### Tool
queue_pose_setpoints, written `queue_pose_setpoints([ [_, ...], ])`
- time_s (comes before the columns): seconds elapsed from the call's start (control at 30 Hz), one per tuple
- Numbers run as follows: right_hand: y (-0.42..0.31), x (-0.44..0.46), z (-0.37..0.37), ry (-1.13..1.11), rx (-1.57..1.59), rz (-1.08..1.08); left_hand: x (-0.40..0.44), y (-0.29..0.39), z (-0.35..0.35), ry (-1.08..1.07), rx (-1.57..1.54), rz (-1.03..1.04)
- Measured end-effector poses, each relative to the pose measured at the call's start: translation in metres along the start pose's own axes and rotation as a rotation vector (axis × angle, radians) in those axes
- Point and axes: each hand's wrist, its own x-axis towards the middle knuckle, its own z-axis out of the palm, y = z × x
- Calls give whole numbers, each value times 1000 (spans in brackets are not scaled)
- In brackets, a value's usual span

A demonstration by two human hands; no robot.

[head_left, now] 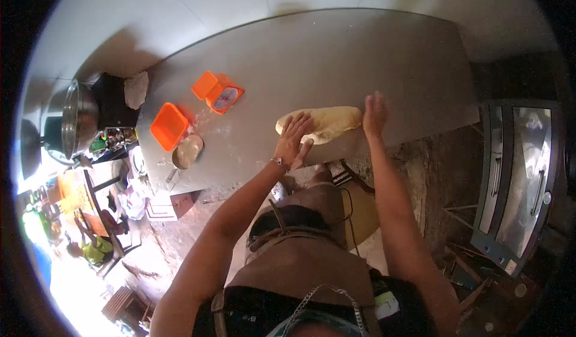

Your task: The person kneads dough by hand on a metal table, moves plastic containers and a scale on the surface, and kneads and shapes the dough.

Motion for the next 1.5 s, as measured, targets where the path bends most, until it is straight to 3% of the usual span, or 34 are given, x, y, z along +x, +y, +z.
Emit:
queue_pose_setpoints([
  [0.03, 19, 6, 25, 61, -268, -62, -1, -2, -5, 31, -112, -18],
  [0.07, 17, 3, 34, 66, -266, -69, -2, -5, -8, 59, -170, -55],
  [0.17, -35, -21, 36, -85, 16, 62, -7, 2, -27, 141, -288, -235],
  [0.23, -115, -45, -34, -439, 337, 264, -16, -2, -31, 209, -202, -188],
  [0.3, -113, -84, -23, -209, 177, -161, -30, 3, -35, 266, -126, -155],
  [0.37, -174, -121, -54, -276, 64, -234, -37, 12, -47, 311, -171, -39],
  [0.43, -169, -158, -34, -193, -37, -602, -47, 21, -55, 286, -209, -59],
  [0.57, -216, -195, 1, -242, -112, -729, -59, 12, -63, 225, -297, 42],
  [0.63, -224, -197, 18, -227, -199, -825, -81, -17, -64, 145, -114, -20],
  [0.73, -235, -199, 46, -370, -201, -818, -90, -38, -73, 145, -168, -88],
  [0.9, -233, -153, 96, -365, -235, -838, -68, -49, -84, 229, -179, -113],
  [1.0, -231, -112, 112, -349, -219, -793, -23, -62, -66, 344, -21, -180],
  [1.23, -220, 0, 166, -258, -250, -671, 96, -110, -59, 278, 202, -155],
  [1.3, -216, 37, 188, -264, -376, -703, 137, -121, -68, 262, 284, -223],
  [1.43, -227, 103, 220, -285, -580, -630, 206, -178, -64, 314, 183, -103],
  [1.5, -232, 117, 227, -216, -609, -621, 221, -180, -67, 381, 179, -244],
])
